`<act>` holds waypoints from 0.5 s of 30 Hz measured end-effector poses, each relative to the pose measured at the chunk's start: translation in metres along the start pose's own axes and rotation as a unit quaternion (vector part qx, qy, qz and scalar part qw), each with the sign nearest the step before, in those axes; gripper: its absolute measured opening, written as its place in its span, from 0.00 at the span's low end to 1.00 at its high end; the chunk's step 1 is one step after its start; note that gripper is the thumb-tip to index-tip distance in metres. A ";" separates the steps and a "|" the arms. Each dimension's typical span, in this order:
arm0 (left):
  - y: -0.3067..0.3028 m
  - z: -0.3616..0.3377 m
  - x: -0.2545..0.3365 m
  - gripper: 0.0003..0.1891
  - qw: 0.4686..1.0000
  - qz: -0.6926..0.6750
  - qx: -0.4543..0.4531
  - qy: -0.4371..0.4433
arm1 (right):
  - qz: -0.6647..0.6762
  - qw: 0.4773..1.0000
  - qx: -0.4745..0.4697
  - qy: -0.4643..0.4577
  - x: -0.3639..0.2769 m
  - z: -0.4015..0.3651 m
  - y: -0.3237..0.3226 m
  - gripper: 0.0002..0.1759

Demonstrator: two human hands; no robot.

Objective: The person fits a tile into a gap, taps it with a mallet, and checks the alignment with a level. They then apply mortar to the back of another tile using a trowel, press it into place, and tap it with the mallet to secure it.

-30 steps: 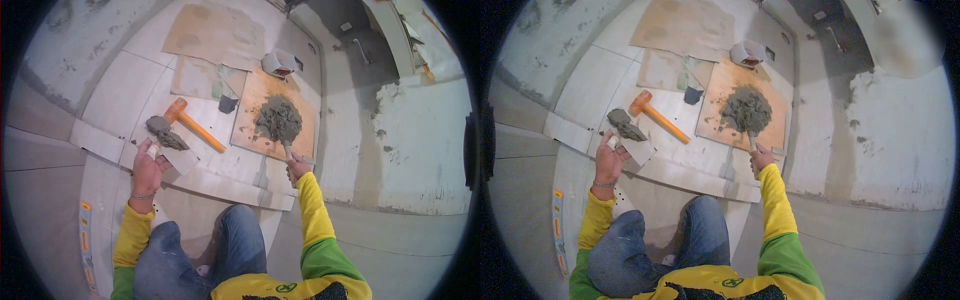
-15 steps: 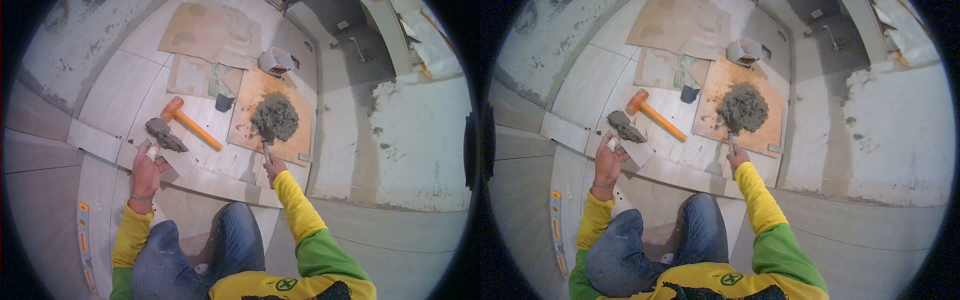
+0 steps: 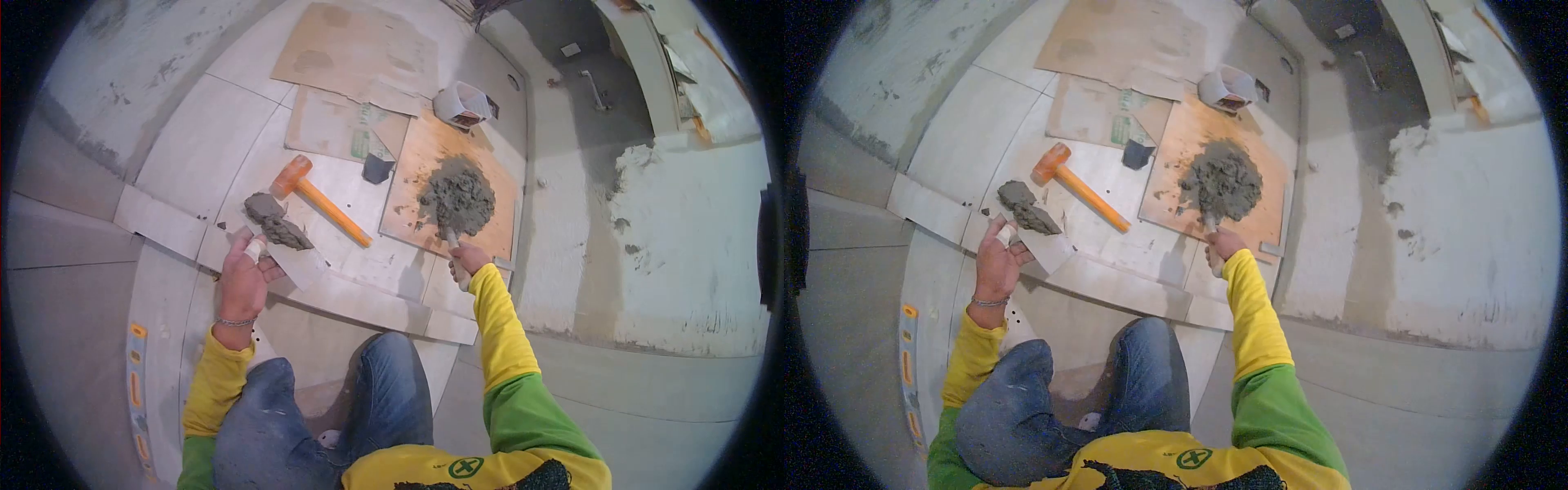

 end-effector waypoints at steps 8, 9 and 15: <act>0.010 0.005 0.000 0.16 1.000 -0.001 -0.003 0.008 | 0.344 0.919 -0.184 -0.047 0.043 -0.011 -0.034 0.13; 0.012 0.004 0.001 0.16 1.000 0.000 -0.001 0.011 | 0.346 0.918 -0.183 -0.071 0.048 -0.012 -0.031 0.18; 0.026 0.016 0.005 0.17 1.000 -0.006 -0.006 0.002 | 0.300 0.915 -0.164 -0.213 0.040 -0.056 -0.001 0.37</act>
Point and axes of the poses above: each hand's wrist, its own z-axis towards the middle knuckle, its own y-axis out of the palm, x = y × z, the point moved 4 cm from there along z, towards the middle knuckle, and after that the axes turned 3 degrees about z, right-handed, at the moved point
